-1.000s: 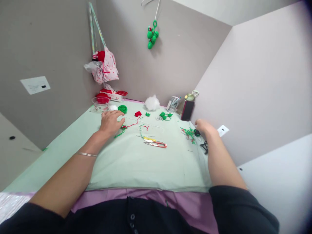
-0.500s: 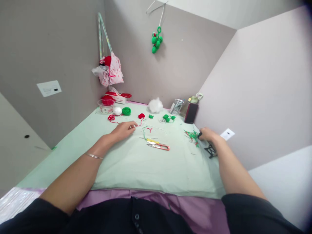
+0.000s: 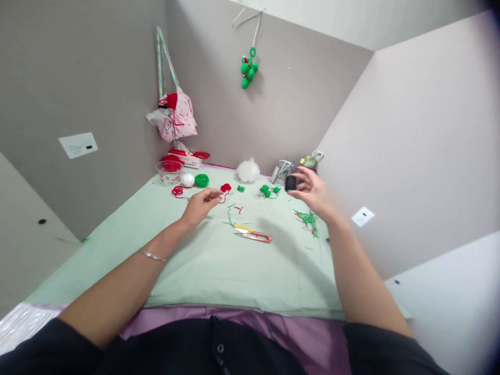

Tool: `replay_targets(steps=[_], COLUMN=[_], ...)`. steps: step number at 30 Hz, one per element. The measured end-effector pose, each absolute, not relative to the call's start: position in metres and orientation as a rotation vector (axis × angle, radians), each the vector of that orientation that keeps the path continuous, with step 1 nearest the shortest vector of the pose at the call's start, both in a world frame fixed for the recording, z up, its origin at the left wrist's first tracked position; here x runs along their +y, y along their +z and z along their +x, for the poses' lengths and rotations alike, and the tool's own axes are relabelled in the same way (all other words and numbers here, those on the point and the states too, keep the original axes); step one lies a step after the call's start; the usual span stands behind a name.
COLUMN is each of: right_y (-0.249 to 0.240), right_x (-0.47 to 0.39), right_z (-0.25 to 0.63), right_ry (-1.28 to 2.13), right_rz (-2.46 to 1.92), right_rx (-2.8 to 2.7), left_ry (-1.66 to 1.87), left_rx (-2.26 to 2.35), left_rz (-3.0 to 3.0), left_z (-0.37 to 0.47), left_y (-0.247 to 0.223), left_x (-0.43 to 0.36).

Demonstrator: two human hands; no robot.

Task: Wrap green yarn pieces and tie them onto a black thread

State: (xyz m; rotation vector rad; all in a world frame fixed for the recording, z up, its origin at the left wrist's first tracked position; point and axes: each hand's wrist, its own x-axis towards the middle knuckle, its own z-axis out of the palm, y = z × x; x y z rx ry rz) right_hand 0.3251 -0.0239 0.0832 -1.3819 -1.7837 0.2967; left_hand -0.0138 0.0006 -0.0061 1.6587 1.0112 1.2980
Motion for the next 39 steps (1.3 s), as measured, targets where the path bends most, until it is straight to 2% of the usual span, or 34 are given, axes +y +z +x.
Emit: replay_targets(steps=[2, 5, 10, 15, 17, 22, 25, 34, 36, 39], right_y=[0.076, 0.058, 0.032, 0.026, 0.023, 0.007, -0.004, -0.002, -0.002, -0.011], right_x=[-0.025, -0.028, -0.033, -0.029, -0.025, -0.021, -0.020, -0.016, -0.021, -0.035], right_z=[0.288, 0.242, 0.203, 0.208, 0.218, 0.238, 0.234, 0.233, 0.235, 0.222], right_ry=[0.576, 0.790, 0.810, 0.950, 0.880, 0.097, -0.125, -0.190, -0.072, 0.152], right_rz=[-1.163, -1.014, -0.983, -0.933, -1.006, -1.538, -1.595, -1.742, -1.681, -1.370], right_rx=[-1.808, -1.874, -1.987, -1.980, -2.005, -2.448, -2.705, -2.622, -2.556, -2.457], left_ry=[1.267, 1.216, 1.017, 0.972, 0.975, 1.072, 1.108, 1.136, 1.151, 1.181], left_rx=[0.895, 0.791, 0.623, 0.638, 0.625, 0.602, 0.604, 0.630, 0.625, 0.623], left_rz=[1.508, 1.381, 1.242, 1.159, 1.087, 0.941, 0.912, 0.901, 0.901, 0.879], left_z=[-0.007, 0.000, 0.003, 0.003, 0.001, -0.005, -0.007, -0.009, -0.010, -0.011], left_y=[-0.001, 0.004, 0.001, -0.006, -0.006, -0.002, -0.001, 0.003, 0.004, 0.003], left_x=[-0.007, -0.016, -0.020, -0.016, -0.013, -0.007, -0.006, -0.009, -0.008, -0.007])
